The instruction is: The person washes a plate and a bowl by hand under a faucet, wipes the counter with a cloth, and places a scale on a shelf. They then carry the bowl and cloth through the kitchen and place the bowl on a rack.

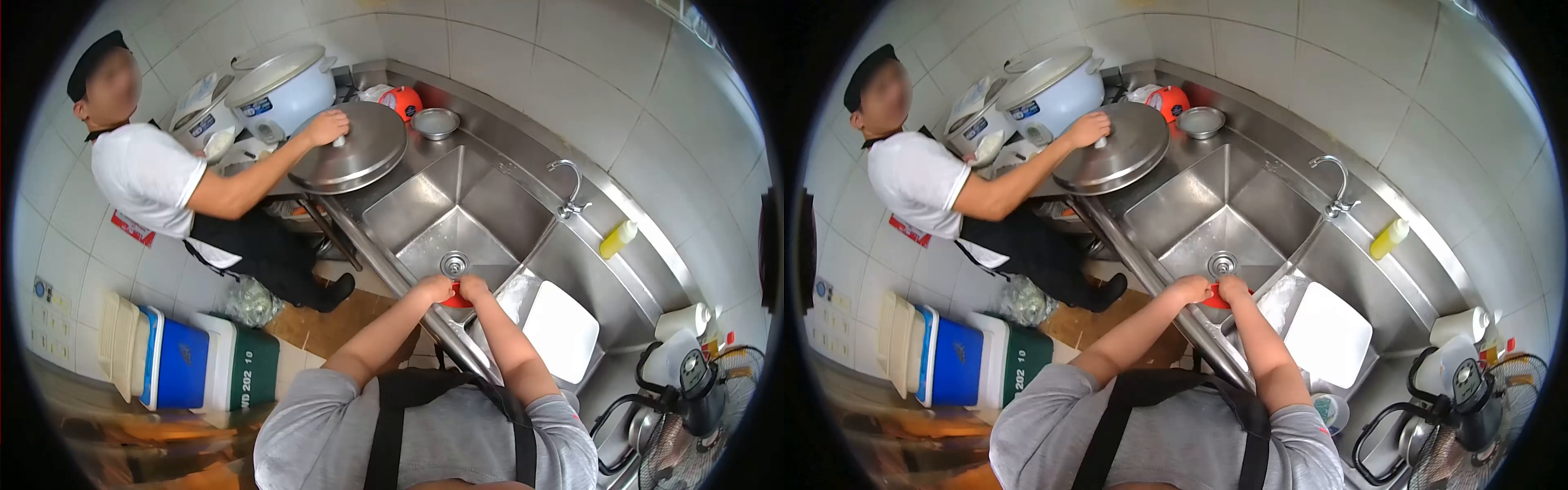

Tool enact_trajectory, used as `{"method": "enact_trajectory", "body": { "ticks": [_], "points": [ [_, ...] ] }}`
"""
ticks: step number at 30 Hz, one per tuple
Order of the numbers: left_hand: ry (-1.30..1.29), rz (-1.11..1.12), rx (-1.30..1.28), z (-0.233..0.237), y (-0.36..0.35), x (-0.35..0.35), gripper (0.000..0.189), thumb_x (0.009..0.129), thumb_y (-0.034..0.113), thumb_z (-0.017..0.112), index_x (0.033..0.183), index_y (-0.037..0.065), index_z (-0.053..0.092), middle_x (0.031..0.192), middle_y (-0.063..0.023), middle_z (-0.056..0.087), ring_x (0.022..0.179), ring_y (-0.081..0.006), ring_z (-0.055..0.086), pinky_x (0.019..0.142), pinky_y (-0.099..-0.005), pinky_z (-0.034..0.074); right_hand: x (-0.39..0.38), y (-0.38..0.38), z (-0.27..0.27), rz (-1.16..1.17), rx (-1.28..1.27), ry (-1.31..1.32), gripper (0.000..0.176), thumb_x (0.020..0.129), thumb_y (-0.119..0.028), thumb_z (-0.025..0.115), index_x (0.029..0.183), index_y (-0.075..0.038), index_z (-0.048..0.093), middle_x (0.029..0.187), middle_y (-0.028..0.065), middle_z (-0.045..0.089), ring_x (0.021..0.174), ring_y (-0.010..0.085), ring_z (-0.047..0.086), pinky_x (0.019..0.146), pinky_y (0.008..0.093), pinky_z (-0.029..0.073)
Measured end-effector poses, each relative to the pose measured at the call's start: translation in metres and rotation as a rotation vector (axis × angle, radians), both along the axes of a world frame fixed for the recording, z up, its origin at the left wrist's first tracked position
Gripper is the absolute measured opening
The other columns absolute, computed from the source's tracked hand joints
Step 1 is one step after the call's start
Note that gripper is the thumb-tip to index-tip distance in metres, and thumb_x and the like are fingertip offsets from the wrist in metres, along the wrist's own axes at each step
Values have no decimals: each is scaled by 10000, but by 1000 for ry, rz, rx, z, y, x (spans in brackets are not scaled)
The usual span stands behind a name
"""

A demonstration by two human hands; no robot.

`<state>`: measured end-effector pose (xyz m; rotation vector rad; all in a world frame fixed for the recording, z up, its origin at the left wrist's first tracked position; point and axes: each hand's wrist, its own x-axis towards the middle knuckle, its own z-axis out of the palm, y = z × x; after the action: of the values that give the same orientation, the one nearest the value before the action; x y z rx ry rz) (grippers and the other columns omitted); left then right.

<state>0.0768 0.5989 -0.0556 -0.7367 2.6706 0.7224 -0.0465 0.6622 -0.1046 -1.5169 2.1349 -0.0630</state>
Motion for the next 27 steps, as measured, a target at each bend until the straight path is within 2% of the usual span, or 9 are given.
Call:
{"method": "enact_trajectory", "body": {
  "ticks": [4, 8, 14, 17, 19, 20, 24, 25, 27],
  "points": [
    [-40, 62, -48, 1, 5, 2, 251, 756, 261, 524, 816, 41, 627, 853, -197, 589, 821, -317, 571, 742, -405, 441, -2, 1, -21, -40, -14, 87, 252, 779, -169, 429, 931, -103, 618, 965, 149, 586, 898, 292, 567, 775, 382, 450],
    [-42, 95, -69, -6, 2, -4, 241, 760, 245, 508, 805, 40, 627, 854, -202, 585, 822, -323, 568, 735, -410, 439, -2, 4, 2, -9, 20, 43, 259, 782, -167, 425, 948, -105, 614, 1000, 166, 569, 927, 294, 556, 784, 378, 447],
    [346, -65, -81, 17, 12, 6, 215, 793, 217, 432, 782, 58, 576, 782, -162, 587, 757, -342, 557, 686, -408, 444, 4, 1, 5, -46, 83, 27, 278, 814, -186, 404, 987, -85, 596, 1051, 160, 553, 969, 277, 544, 809, 379, 434],
    [385, -80, -111, 18, 14, 4, 254, 798, 208, 401, 728, 51, 588, 779, -179, 590, 711, -347, 567, 648, -439, 454, 5, 9, 19, -109, 137, -71, 278, 815, -187, 410, 1000, -83, 590, 1065, 155, 546, 969, 281, 541, 819, 380, 427],
    [318, -59, -118, 23, 14, 3, 182, 786, 211, 455, 775, 68, 567, 778, -141, 589, 742, -336, 560, 664, -416, 447, 1, 10, 12, -216, -248, -31, 251, 750, -200, 479, 909, -76, 629, 999, 191, 560, 935, 306, 544, 804, 376, 427],
    [336, -17, -127, 30, 16, 3, 166, 784, 202, 461, 783, 71, 562, 774, -138, 590, 746, -328, 562, 662, -414, 450, -3, 9, 6, -308, -446, -32, 245, 715, -116, 492, 924, -54, 604, 977, 210, 555, 929, 315, 536, 795, 378, 431],
    [581, 232, -40, 33, 11, 3, 135, 779, 168, 485, 860, 86, 557, 827, -134, 585, 777, -296, 570, 673, -401, 459, -12, 14, 48, -378, -535, -65, 342, 653, 38, 464, 976, -49, 531, 858, 213, 574, 814, 372, 547, 751, 419, 439],
    [636, 345, 42, 34, 11, 4, 147, 780, 161, 489, 876, 69, 553, 853, -140, 578, 794, -299, 565, 689, -401, 458, -20, 13, 49, -381, -488, -22, 304, 688, 3, 457, 979, -49, 528, 877, 217, 568, 820, 370, 551, 743, 423, 447],
    [645, 359, 64, 37, 0, 4, 167, 766, 162, 516, 894, 62, 554, 908, -143, 559, 844, -307, 546, 728, -400, 445, -30, 9, 66, -456, -730, -123, 300, 718, 21, 414, 998, -45, 497, 874, 215, 566, 819, 391, 537, 730, 434, 433]
  ]
}}
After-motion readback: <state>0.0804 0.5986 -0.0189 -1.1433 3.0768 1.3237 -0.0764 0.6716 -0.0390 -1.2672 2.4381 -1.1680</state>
